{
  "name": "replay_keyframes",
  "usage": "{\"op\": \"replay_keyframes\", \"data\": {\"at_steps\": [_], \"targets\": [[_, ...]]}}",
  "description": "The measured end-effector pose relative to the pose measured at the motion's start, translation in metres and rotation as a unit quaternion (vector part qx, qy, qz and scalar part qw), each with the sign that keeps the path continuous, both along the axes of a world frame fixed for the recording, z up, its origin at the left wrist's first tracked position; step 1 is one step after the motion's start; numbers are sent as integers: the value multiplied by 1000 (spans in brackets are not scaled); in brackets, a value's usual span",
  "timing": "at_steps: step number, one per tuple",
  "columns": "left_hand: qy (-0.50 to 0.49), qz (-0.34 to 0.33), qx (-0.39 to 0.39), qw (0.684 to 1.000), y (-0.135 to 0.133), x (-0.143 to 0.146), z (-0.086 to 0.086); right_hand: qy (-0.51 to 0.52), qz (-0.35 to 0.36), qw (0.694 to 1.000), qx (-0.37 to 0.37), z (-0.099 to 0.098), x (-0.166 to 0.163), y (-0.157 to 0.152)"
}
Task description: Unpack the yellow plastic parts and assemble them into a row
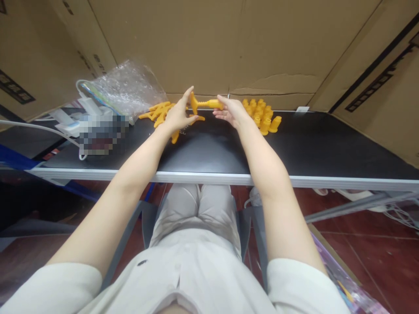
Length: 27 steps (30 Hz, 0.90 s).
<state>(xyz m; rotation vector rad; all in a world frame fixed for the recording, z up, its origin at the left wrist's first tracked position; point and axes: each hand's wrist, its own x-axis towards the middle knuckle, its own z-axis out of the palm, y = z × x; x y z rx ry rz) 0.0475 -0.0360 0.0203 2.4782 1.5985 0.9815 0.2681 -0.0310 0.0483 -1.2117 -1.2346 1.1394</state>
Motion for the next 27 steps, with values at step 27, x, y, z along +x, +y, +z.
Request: {"op": "replay_keyframes", "data": {"at_steps": [27], "targets": [[82, -16, -75, 994, 7, -1, -6, -643, -62, 754, 119, -54, 12, 27]]}}
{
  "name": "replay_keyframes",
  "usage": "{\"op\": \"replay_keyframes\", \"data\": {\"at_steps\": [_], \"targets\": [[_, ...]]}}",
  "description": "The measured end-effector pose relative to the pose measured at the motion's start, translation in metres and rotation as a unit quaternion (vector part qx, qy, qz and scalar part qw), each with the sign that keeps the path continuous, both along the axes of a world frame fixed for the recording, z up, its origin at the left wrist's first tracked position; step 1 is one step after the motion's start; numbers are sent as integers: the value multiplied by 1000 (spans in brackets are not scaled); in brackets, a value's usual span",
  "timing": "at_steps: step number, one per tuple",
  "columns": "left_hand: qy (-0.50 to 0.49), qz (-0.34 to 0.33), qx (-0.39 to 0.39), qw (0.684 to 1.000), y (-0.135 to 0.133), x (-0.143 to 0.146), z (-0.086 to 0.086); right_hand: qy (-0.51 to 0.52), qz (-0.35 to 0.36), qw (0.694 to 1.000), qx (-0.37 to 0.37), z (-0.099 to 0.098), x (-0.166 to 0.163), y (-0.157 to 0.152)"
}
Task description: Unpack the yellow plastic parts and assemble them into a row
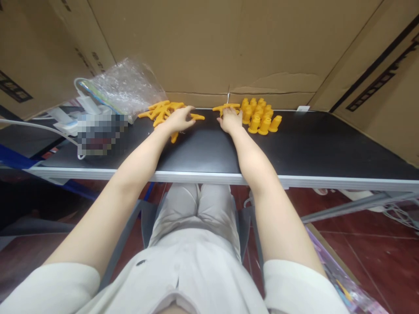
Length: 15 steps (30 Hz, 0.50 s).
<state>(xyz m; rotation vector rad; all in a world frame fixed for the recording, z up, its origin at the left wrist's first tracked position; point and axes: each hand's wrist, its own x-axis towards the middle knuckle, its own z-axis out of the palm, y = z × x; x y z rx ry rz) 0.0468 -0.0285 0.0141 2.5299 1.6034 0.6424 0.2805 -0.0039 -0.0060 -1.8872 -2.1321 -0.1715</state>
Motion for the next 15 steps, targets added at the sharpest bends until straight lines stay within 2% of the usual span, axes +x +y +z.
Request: {"op": "replay_keyframes", "data": {"at_steps": [6, 10, 15], "targets": [[28, -7, -5, 1000, 2, 0, -1, 15, -24, 1000, -5, -3, -4, 2], [36, -3, -16, 999, 4, -1, -2, 1, -36, 998, 44, -4, -7, 0], [36, -15, -25, 999, 4, -1, -1, -36, -14, 993, 108, 0, -8, -5]]}}
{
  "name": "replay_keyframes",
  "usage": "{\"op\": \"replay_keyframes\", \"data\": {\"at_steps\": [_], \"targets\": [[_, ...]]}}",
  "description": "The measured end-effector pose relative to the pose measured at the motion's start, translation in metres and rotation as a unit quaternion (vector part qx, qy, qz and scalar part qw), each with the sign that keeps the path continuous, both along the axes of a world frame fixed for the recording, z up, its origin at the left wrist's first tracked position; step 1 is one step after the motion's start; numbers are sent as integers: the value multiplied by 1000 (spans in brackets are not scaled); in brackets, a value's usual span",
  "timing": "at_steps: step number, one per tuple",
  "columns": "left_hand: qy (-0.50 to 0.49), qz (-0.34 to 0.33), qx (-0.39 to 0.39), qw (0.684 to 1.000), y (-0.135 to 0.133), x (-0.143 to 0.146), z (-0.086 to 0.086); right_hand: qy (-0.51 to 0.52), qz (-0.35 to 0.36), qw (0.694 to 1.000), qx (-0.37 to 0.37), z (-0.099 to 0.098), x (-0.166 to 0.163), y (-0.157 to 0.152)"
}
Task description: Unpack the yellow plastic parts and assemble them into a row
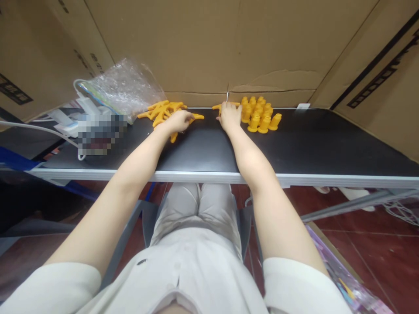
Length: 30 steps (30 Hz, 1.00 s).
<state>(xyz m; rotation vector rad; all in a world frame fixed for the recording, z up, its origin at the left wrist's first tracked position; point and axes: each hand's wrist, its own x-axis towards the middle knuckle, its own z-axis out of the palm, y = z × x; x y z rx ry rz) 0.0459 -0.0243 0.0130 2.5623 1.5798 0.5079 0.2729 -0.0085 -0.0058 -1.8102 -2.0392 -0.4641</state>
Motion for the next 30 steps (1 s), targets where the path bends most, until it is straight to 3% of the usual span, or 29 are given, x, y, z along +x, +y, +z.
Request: {"op": "replay_keyframes", "data": {"at_steps": [11, 20, 30], "targets": [[0, -6, 8, 1000, 0, 0, 0, -4, 13, 999, -49, 1, 0, -4], [9, -6, 14, 1000, 0, 0, -1, 11, 10, 998, -56, 10, -2, -10], [3, -5, 16, 1000, 2, 0, -2, -15, 33, 999, -30, 3, -1, -3]]}}
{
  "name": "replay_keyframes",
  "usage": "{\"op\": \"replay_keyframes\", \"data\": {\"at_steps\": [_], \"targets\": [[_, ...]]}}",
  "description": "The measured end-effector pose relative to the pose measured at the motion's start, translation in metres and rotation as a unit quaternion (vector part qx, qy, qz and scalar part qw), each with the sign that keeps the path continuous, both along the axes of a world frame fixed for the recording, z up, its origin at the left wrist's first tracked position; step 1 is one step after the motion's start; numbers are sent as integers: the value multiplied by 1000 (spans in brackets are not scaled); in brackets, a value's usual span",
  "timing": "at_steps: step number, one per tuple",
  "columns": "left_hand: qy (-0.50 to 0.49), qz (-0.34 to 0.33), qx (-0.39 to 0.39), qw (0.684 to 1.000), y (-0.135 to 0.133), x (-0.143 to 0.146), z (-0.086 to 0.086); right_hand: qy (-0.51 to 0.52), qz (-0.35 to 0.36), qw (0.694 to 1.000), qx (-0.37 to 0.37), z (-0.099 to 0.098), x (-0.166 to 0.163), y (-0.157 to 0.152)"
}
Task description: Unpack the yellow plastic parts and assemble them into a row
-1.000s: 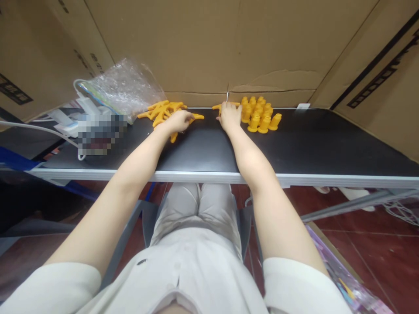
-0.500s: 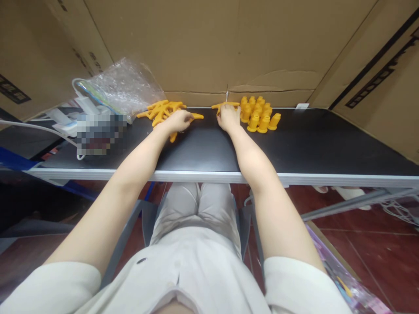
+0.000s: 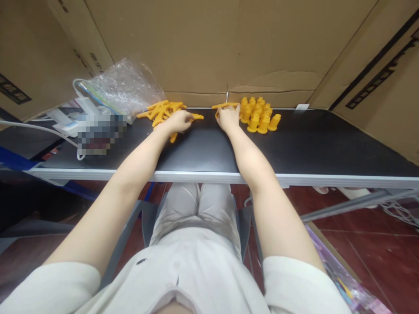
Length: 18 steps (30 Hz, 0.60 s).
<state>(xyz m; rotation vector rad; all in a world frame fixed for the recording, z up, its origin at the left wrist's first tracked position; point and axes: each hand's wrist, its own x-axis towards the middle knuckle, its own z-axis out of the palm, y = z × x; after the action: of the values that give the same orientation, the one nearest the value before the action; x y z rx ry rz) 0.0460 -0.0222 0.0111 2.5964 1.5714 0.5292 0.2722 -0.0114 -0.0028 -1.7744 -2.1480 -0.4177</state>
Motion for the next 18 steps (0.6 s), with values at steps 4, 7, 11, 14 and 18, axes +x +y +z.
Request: {"op": "replay_keyframes", "data": {"at_steps": [4, 7, 11, 14, 18], "targets": [[-3, 3, 2, 1000, 0, 0, 0, -11, 10, 1000, -3, 4, -2, -4], [-6, -3, 1, 1000, -1, 0, 0, -3, 9, 1000, 3, 6, -2, -3], [-5, -3, -5, 1000, -2, 0, 1, 29, -16, 999, 9, 4, 1, 0], [-9, -4, -9, 1000, -1, 0, 1, 40, -50, 998, -9, 1, 3, 2], [-12, -3, -6, 1000, 0, 0, 0, 48, -52, 997, -31, -3, 4, 5]]}}
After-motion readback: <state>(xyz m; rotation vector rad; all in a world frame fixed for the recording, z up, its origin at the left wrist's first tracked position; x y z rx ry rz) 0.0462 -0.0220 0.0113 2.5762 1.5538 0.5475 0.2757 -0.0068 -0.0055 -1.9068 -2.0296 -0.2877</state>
